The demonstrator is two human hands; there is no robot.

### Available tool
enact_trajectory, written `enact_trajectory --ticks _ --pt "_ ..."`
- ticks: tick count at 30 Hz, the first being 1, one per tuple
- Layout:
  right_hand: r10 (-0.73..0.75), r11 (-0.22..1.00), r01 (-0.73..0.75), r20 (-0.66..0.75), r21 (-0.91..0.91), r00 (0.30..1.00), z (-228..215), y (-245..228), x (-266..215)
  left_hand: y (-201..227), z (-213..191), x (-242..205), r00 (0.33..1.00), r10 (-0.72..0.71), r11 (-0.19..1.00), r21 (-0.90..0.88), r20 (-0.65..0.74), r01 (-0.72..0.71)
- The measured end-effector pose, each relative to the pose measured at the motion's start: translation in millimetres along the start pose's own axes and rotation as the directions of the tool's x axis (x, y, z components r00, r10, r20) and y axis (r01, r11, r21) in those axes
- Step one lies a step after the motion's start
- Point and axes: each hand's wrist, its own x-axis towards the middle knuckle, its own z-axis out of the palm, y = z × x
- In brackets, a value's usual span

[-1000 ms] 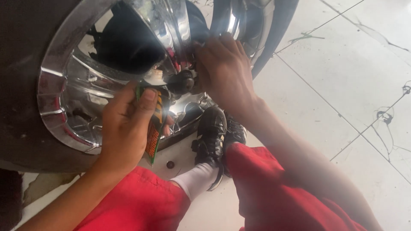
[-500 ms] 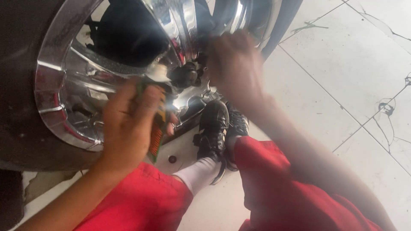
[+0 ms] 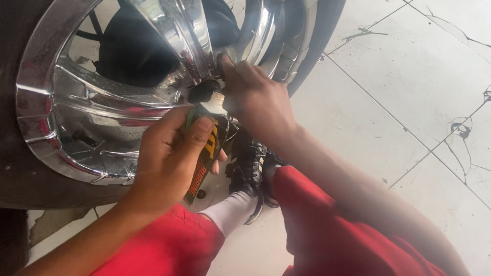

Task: Polishing a chrome car wheel rim using rubbing compound and a cloth.

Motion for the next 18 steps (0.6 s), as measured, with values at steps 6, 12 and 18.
enact_trajectory --ticks 6,12,18 --pt "0.145 0.974 -0.147 0.025 0.175 0.989 -14 -5 1 11 -3 -8 0.996 0.084 0.995 0.065 -0.030 -0.082" --pt "0.322 0.757 -0.281 0.037 0.590 0.946 -10 -18 19 1 -6 -2 0.999 0.044 0.999 -0.006 -0.013 -0.044" --pt "0.068 0.991 -0.111 0.419 0.080 0.905 3 13 -13 4 1 1 0.999 0.014 0.999 0.034 0.029 -0.015"
